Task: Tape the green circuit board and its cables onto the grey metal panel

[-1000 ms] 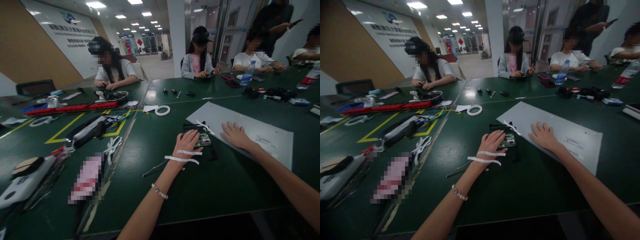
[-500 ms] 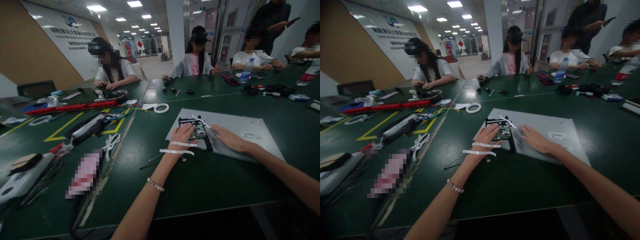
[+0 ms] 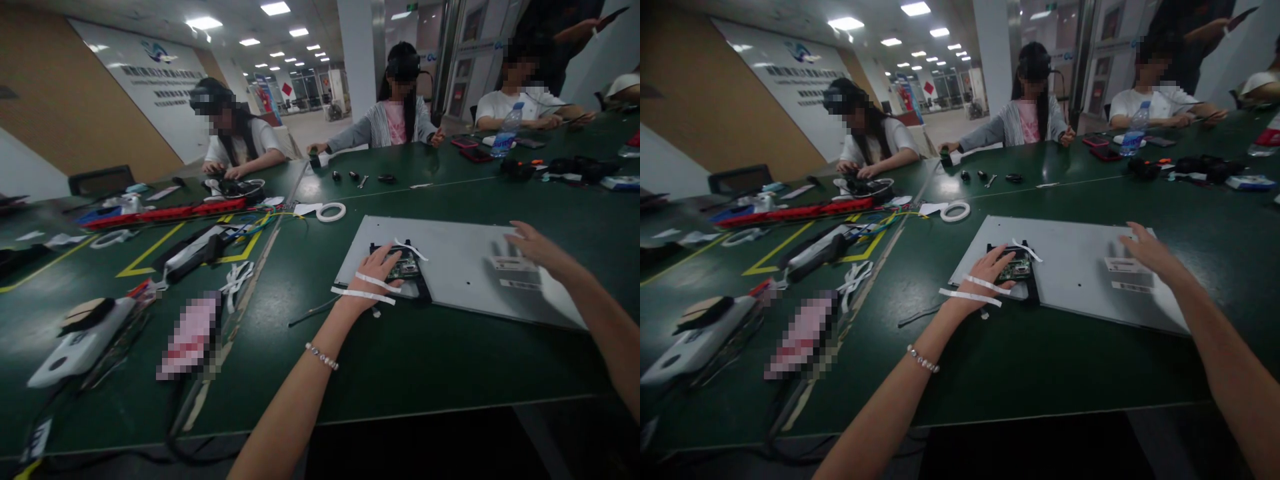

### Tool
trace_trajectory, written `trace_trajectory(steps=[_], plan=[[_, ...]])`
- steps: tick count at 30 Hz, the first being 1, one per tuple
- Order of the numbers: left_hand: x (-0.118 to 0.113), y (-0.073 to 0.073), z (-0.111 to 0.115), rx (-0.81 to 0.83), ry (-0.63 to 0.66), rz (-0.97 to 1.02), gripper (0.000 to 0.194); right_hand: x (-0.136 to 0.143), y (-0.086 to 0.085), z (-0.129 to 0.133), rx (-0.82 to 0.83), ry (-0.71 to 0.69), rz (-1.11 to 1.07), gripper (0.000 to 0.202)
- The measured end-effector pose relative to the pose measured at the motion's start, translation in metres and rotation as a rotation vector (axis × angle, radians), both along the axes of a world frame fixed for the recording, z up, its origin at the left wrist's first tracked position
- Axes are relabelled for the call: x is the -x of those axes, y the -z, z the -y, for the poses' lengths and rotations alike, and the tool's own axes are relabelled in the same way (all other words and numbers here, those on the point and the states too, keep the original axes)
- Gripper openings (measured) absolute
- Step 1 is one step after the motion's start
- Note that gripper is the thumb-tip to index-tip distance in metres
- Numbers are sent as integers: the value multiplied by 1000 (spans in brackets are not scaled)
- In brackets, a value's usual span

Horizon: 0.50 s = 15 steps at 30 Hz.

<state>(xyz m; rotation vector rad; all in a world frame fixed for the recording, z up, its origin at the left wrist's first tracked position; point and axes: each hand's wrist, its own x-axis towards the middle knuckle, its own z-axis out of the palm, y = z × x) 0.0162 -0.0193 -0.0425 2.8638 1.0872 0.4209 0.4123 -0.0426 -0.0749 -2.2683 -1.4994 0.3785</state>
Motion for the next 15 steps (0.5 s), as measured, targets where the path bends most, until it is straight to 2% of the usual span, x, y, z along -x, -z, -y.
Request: trace_trajectory(steps=[2,4,9,11,13,15], plan=[[0,-3,0,12,-37,69,73,-16,0,1,28,110,-6,72],[4,-4,-6,7,-119,185,73,-24,0,1,31,135,-61,76],[28,2,-34,-87,-468,489,61,-26,9,-5,-38,108,-162,77],[38,4,-42,-135,-558,497,62,-26,15,-9,-50,97,-106,78],[43,5,-45,-145,-580,459,63,-22,21,-11,-62,50,-42,79],[46,6,-44,-110,-578,435,64,-13,26,-13,-83,-60,46,79]])
